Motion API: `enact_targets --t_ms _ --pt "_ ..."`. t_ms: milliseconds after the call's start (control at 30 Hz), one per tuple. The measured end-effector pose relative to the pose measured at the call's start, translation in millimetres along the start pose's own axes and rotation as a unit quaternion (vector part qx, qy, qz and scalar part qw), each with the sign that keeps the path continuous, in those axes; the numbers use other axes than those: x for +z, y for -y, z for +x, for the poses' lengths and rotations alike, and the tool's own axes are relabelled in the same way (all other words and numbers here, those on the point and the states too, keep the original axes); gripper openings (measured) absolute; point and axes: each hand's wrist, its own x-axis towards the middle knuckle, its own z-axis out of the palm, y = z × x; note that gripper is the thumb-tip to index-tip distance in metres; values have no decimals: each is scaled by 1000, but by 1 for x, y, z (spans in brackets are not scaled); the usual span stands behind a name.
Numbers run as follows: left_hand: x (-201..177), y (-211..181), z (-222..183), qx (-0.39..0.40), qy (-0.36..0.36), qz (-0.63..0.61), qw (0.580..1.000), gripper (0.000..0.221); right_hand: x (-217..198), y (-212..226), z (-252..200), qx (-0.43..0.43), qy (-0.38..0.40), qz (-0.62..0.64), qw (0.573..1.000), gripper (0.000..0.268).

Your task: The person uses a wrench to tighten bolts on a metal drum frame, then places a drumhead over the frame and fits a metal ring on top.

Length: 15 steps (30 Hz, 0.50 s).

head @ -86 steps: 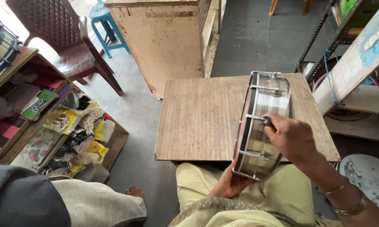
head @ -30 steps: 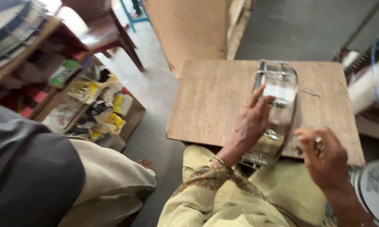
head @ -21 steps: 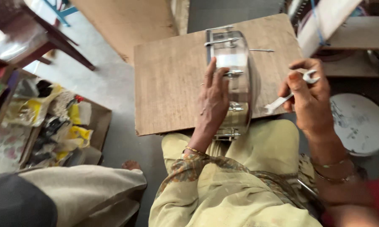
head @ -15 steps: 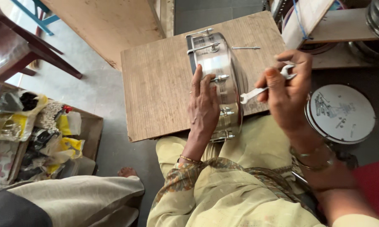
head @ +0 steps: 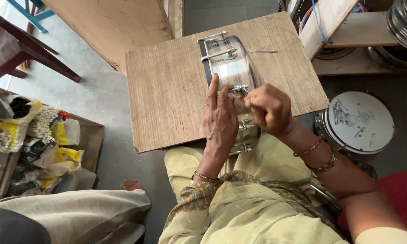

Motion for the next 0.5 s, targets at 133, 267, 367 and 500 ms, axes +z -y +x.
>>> enact_targets --t_ms 133,267,367,500 --pt "1 3 2 13 -2 8 1000 31 -4 4 -3 -53 39 -15 998 30" --pt "7 7 5 48 -6 35 998 35 -1 3 2 2 46 10 999 26" --pt "9 7 4 53 2 37 998 35 1 3 15 189 18 31 981 16" --pt "10 2 -1 47 13 33 998 33 -9 -41 61 438 37 149 886 8"
